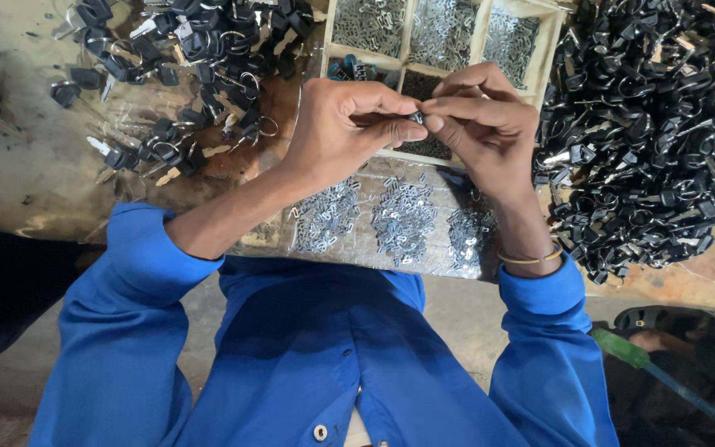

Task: The person picks small metal key pins from piles on the workbench and inserts them one by one into a lock cylinder held in both hands, pressing each pin into place. Finished cylinders are placed into a compartmented tray among piles of keys and padlock parts.

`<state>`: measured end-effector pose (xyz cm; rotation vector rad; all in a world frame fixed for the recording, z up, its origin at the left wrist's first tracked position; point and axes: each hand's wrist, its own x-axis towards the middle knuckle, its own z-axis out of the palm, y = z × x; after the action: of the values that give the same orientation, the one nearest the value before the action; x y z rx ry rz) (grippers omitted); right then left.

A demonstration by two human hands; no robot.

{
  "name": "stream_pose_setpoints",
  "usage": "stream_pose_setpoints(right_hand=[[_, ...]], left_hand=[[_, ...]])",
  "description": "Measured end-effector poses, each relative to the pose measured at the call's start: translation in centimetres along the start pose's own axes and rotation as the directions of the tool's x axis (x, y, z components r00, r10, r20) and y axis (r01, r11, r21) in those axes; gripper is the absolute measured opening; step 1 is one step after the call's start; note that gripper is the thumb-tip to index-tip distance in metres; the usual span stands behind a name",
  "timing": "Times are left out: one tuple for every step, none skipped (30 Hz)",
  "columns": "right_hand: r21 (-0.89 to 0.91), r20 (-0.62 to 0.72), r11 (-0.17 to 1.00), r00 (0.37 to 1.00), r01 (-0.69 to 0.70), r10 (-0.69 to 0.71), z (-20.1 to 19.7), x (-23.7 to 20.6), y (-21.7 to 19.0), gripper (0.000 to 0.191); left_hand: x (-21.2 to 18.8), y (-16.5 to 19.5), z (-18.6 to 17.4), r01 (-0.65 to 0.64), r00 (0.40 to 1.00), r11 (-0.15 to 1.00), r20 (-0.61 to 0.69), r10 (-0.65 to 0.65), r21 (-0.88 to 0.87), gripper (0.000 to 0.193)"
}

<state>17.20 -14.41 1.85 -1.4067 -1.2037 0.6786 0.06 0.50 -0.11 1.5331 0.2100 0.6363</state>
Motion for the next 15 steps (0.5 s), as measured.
stream_pose_setpoints(right_hand=[[-0.006,0.006,1.0,1.0,0.016,-0.016,-0.16,0.05,-0.09,0.021],[-0.012,0.011,0.999,0.999,0.033,-0.033,-0.32,0.1,-0.19,0.022],[-0.025,0.017,0.999,0.999,0.043,-0.043,-0.52,0.14,-0.27,0.022],[-0.037,0.022,0.998,0.998,0.054,-0.053,-0.7,0.17,-0.33,0.023],[-0.05,0.027,0.997,0.998,0.064,-0.063,-0.84,0.19,-0.36,0.024],[-0.056,0.025,0.996,0.998,0.067,-0.065,-0.93,0.19,-0.34,0.023],[-0.062,0.024,0.996,0.997,0.069,-0.067,-1.02,0.18,-0.28,0.022],[-0.068,0.022,0.995,0.997,0.072,-0.071,-1.1,0.16,-0.21,0.021],[-0.024,0.013,0.998,0.998,0.062,-0.062,-1.14,0.12,-0.12,0.02],[0.021,0.004,0.998,0.999,0.052,-0.052,-1.14,0.06,-0.04,0.019],[0.066,-0.004,0.997,0.999,0.042,-0.042,-1.15,0.03,0.05,0.018],[0.132,-0.043,0.991,0.999,0.019,-0.013,-1.14,0.03,0.12,0.016],[0.198,-0.079,0.98,0.997,-0.003,0.019,-1.14,0.05,0.17,0.014],[0.265,-0.111,0.964,0.992,-0.023,0.054,-1.12,0.07,0.18,0.012],[0.337,-0.126,0.941,0.989,-0.027,0.073,-1.08,0.12,0.18,0.009]], left_hand=[[-0.03,-0.03,-0.02,0.003,1.0,1.0,0.005,-0.003,-0.005,0.019],[-0.07,-0.05,-0.05,0.005,1.0,1.0,0.011,-0.005,-0.01,0.019],[-0.08,-0.1,-0.04,0.008,1.0,1.0,0.017,-0.008,-0.016,0.018],[-0.06,-0.14,-0.04,0.003,1.0,1.0,0.024,-0.003,-0.007,0.018],[0.01,-0.2,-0.04,-0.002,0.999,1.0,0.032,0.001,0.002,0.018],[0.04,-0.23,-0.05,-0.006,0.999,1.0,0.04,0.006,0.01,0.018],[0.01,-0.23,-0.03,0.006,0.999,1.0,0.043,-0.006,0.005,0.018],[-0.01,-0.22,-0.03,0.016,0.999,1.0,0.047,-0.016,0.0,0.018],[-0.02,-0.2,-0.04,0.027,0.998,1.0,0.05,-0.027,-0.005,0.018],[-0.01,-0.17,-0.04,0.024,0.999,1.0,0.049,-0.023,-0.014,0.018],[0.05,-0.17,-0.02,0.02,0.999,1.0,0.048,-0.019,-0.022,0.018],[0.1,-0.16,-0.01,0.016,0.999,0.999,0.047,-0.014,-0.031,0.018],[0.12,-0.12,0.0,0.014,0.999,1.0,0.046,-0.013,-0.025,0.019],[0.09,-0.06,0.01,0.013,0.999,1.0,0.043,-0.012,-0.019,0.019],[0.08,-0.02,0.0,0.011,0.999,1.0,0.04,-0.011,-0.012,0.02]])
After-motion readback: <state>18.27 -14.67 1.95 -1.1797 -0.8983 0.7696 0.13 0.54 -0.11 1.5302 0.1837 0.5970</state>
